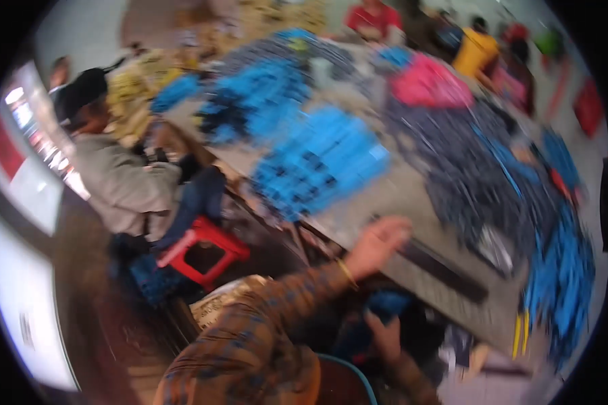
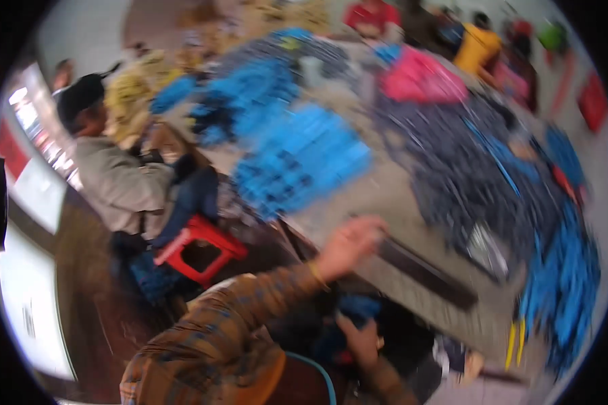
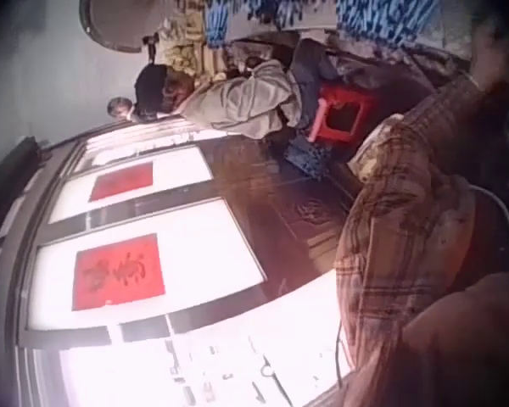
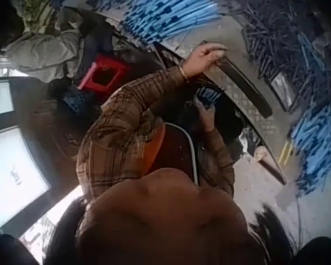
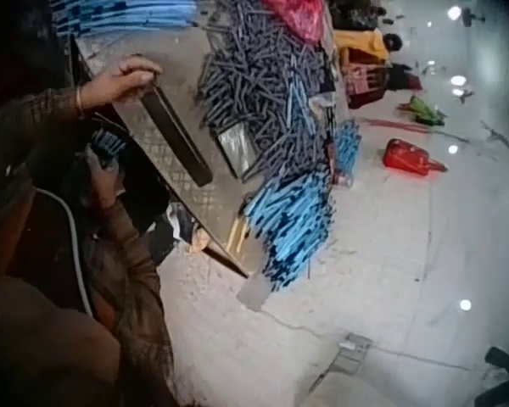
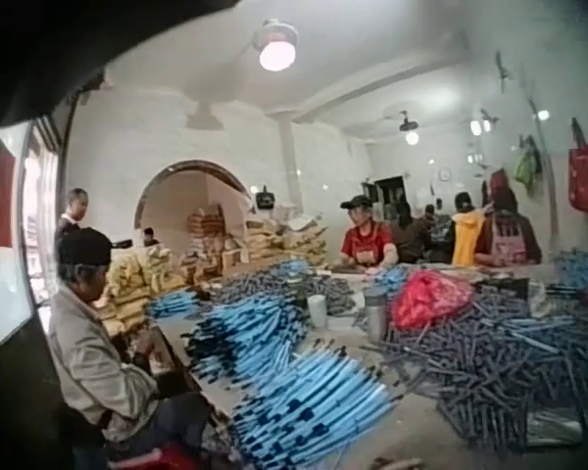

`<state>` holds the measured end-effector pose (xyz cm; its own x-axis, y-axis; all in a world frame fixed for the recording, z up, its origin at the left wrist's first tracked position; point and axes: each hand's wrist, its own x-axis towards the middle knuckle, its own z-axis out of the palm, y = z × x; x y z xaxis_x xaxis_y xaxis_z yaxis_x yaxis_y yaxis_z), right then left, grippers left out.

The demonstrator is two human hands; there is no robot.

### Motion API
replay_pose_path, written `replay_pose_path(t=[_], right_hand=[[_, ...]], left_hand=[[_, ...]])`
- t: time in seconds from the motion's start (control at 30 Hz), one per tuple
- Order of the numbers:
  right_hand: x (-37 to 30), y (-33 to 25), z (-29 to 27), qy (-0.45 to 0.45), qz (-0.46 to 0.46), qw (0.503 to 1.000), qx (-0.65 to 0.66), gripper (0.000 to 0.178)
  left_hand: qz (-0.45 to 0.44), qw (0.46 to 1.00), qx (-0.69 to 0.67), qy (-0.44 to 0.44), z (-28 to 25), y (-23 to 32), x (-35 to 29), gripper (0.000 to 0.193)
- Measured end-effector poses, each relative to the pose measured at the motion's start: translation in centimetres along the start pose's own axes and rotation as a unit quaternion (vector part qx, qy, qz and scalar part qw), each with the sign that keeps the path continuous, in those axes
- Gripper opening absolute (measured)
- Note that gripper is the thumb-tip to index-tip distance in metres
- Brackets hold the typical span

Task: The person threads umbrella ribs onto a wire, attaches their tips into a plastic hub, and fastens and cuts the wire using pliers.

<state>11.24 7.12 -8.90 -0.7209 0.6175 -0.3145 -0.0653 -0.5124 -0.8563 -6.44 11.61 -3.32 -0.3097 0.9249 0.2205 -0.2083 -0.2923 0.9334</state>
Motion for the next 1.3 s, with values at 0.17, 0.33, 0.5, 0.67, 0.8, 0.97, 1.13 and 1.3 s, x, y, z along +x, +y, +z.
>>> replay_pose_path(t=[0.17,0.33,0.5,0.67,0.8,0.97,1.13,1.3], right_hand=[[0.0,-0.5,-0.4,-0.002,-0.001,1.000,0.031,0.021],[-0.5,-1.0,-0.3,-0.004,0.001,0.999,0.034,0.023],[-0.6,-0.7,0.0,-0.009,0.000,0.999,0.039,0.024],[-0.4,-1.0,0.3,-0.013,-0.003,0.999,0.033,0.023],[-0.4,-1.3,0.6,-0.013,0.001,0.999,0.044,0.022],[-0.3,-1.0,0.5,-0.019,0.002,0.998,0.052,0.021],[-0.4,-1.3,0.7,-0.024,0.002,0.998,0.050,0.021],[-0.4,-1.4,0.9,-0.030,0.001,0.998,0.052,0.021]], left_hand=[[-0.165,0.969,-0.181,-0.008,-0.9,2.6,-2.3,0.027],[-0.251,0.946,-0.198,-0.054,-1.4,4.2,-3.8,0.028],[-0.284,0.938,-0.193,-0.056,-1.9,4.7,-4.9,0.027],[-0.281,0.936,-0.193,-0.089,-2.9,4.5,-5.0,0.028],[-0.287,0.937,-0.183,-0.081,-3.1,5.2,-4.8,0.029],[-0.307,0.931,-0.180,-0.081,-3.2,5.7,-4.9,0.030],[-0.302,0.936,-0.159,-0.086,-3.4,5.7,-4.9,0.031],[-0.311,0.936,-0.143,-0.083,-3.2,6.0,-4.8,0.030]])
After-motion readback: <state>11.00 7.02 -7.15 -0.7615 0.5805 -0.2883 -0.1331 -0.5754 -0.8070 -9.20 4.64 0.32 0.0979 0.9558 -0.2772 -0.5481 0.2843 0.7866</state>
